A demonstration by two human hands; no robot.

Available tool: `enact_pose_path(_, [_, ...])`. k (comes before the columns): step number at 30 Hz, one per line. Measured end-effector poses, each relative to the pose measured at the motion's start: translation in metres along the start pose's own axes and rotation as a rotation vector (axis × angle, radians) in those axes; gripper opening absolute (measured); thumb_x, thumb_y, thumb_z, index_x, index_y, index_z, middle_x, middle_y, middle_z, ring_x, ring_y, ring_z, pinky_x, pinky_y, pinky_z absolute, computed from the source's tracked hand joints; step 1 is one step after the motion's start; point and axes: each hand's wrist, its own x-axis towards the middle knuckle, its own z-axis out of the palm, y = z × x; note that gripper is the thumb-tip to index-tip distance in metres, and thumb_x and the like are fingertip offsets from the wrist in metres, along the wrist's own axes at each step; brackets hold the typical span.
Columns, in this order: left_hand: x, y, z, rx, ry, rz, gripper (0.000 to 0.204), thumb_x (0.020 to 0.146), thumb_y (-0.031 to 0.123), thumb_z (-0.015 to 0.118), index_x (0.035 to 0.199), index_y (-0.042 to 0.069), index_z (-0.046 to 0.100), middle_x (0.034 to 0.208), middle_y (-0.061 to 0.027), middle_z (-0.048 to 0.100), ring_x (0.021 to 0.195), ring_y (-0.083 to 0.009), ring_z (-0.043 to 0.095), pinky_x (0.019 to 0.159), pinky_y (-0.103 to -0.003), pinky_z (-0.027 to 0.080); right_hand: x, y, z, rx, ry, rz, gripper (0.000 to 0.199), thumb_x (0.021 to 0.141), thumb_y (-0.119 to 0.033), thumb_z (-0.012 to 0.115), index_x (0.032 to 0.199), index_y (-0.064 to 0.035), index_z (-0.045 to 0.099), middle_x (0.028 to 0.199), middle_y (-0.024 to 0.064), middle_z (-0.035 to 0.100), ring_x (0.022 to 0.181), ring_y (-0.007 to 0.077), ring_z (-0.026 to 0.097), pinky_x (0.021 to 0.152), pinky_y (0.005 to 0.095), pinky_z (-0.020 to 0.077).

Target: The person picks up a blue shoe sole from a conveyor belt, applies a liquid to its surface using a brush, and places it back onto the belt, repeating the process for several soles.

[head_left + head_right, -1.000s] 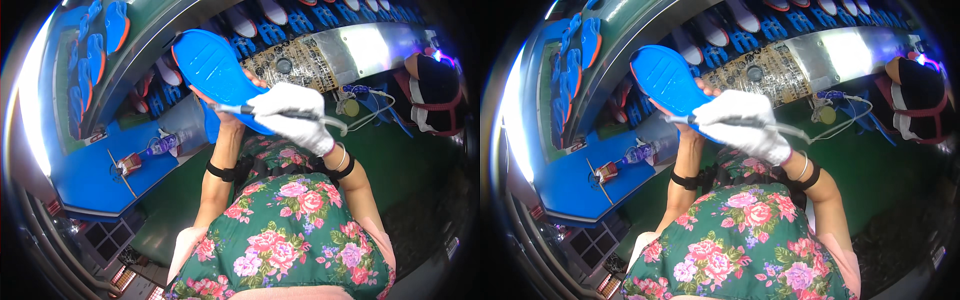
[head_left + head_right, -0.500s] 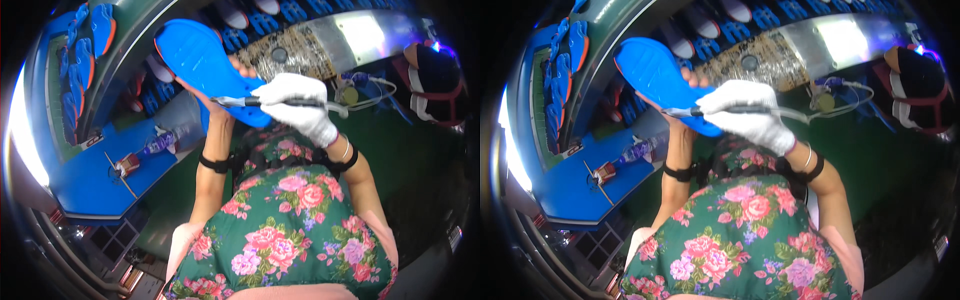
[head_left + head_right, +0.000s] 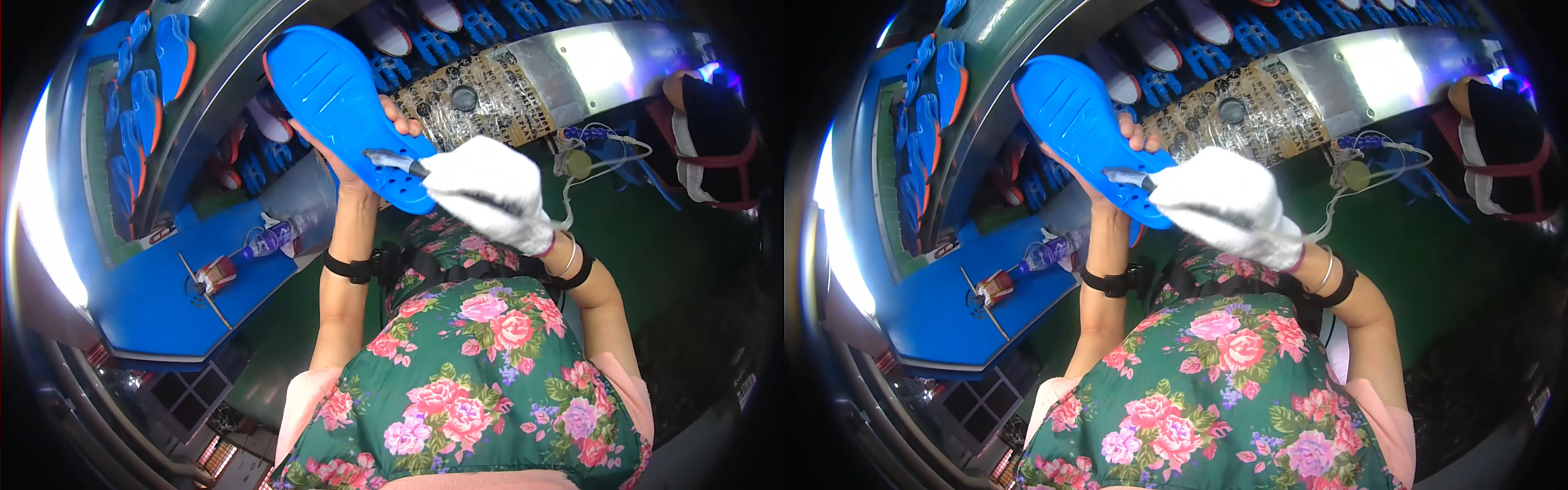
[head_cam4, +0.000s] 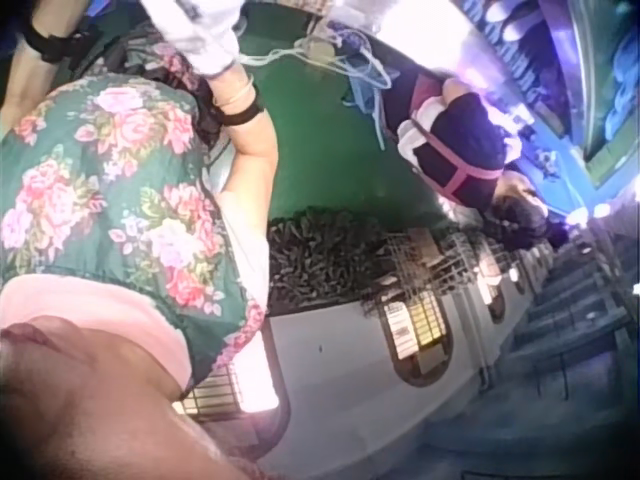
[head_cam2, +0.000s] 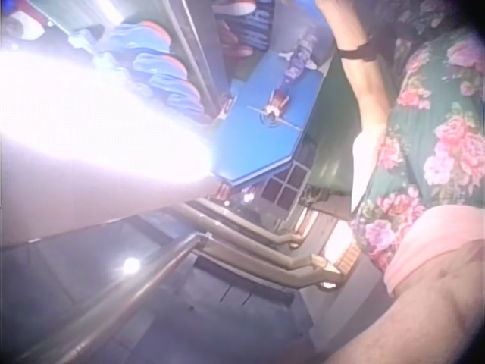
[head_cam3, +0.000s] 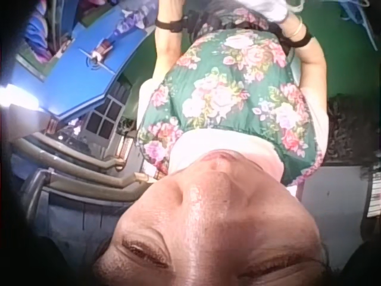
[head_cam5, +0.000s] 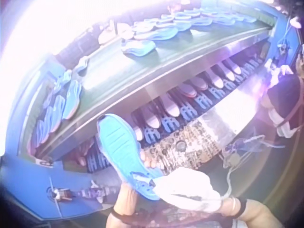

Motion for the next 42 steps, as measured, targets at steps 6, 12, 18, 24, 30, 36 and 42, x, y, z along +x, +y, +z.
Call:
enact_pose_path(6, [0.018,0.019,-0.003,0.093,-0.015,-0.304,0.119,0.073,0.102,0.038,0.141,0.005,0.047,0.097,-0.0147,0.063,0.078,-0.0284,0.062,0.078,-0.046,0.049,-0.005,-0.005,0.004,0.138,-0.232,-0.070,0.027,0.079,-0.006,0.082,0.106,-0.0089,0.079,0.107,0.0098,0.078,0.086,0.0274,0.073,0.075,0.0368,0.0573])
enact_pose_path(12, [0.026,0.027,-0.008,0.039,-0.074,-0.495,0.122,0.076,0.100,0.036,0.152,0.005,0.039,0.108,-0.0228,0.065,0.079,-0.0373,0.068,0.075,-0.050,0.051,0.012,0.005,-0.003,0.099,-0.113,-0.093,0.025,0.083,-0.008,0.079,0.109,-0.0081,0.077,0.103,0.0090,0.077,0.085,0.0260,0.072,0.074,0.0376,0.0591])
enact_pose_path(18, [0.033,0.034,-0.019,-0.112,-0.119,-0.671,0.125,0.076,0.099,0.034,0.159,0.006,0.033,0.125,-0.0294,0.065,0.095,-0.0460,0.071,0.080,-0.057,0.060,-0.015,0.004,0.020,-0.034,-0.216,-0.198,0.032,0.080,-0.008,0.082,0.111,-0.0096,0.076,0.110,0.0119,0.076,0.086,0.0276,0.073,0.074,0.0366,0.0588])
enact_pose_path(24, [0.016,0.037,-0.030,0.033,-0.019,-0.728,0.113,0.084,0.091,0.036,0.158,0.006,0.035,0.132,-0.0287,0.063,0.098,-0.0434,0.073,0.080,-0.057,0.063,-0.001,-0.003,0.008,0.465,-0.304,0.095,0.016,0.081,-0.008,0.082,0.097,-0.0092,0.080,0.101,0.0104,0.079,0.085,0.0257,0.073,0.074,0.0361,0.0561])
enact_pose_path(30, [0.009,0.035,-0.024,0.546,0.099,-0.785,0.101,0.092,0.083,0.037,0.156,0.004,0.040,0.130,-0.0281,0.065,0.095,-0.0396,0.075,0.077,-0.054,0.065,-0.036,-0.002,0.039,0.004,-0.261,-0.162,0.023,0.084,-0.016,0.082,0.106,-0.0112,0.076,0.099,0.0071,0.076,0.085,0.0282,0.071,0.073,0.0366,0.0586])
enact_pose_path(36, [-0.013,0.033,-0.025,0.459,0.150,-0.891,0.104,0.092,0.085,0.032,0.155,0.004,0.041,0.129,-0.0280,0.065,0.101,-0.0433,0.072,0.080,-0.054,0.063,-0.038,-0.012,0.033,0.540,-0.208,0.248,0.011,0.081,-0.001,0.082,0.090,-0.0066,0.079,0.099,0.0082,0.078,0.089,0.0193,0.075,0.080,0.0315,0.0592])
enact_pose_path(42, [-0.029,0.002,-0.056,-0.190,-0.094,-0.683,0.098,0.095,0.082,0.035,0.156,0.006,0.039,0.139,-0.0237,0.061,0.114,-0.0427,0.068,0.098,-0.058,0.057,-0.021,-0.014,0.006,0.248,0.169,0.409,0.018,0.084,0.004,0.079,0.102,0.0011,0.079,0.103,0.0120,0.077,0.094,0.0172,0.074,0.082,0.0289,0.0598])
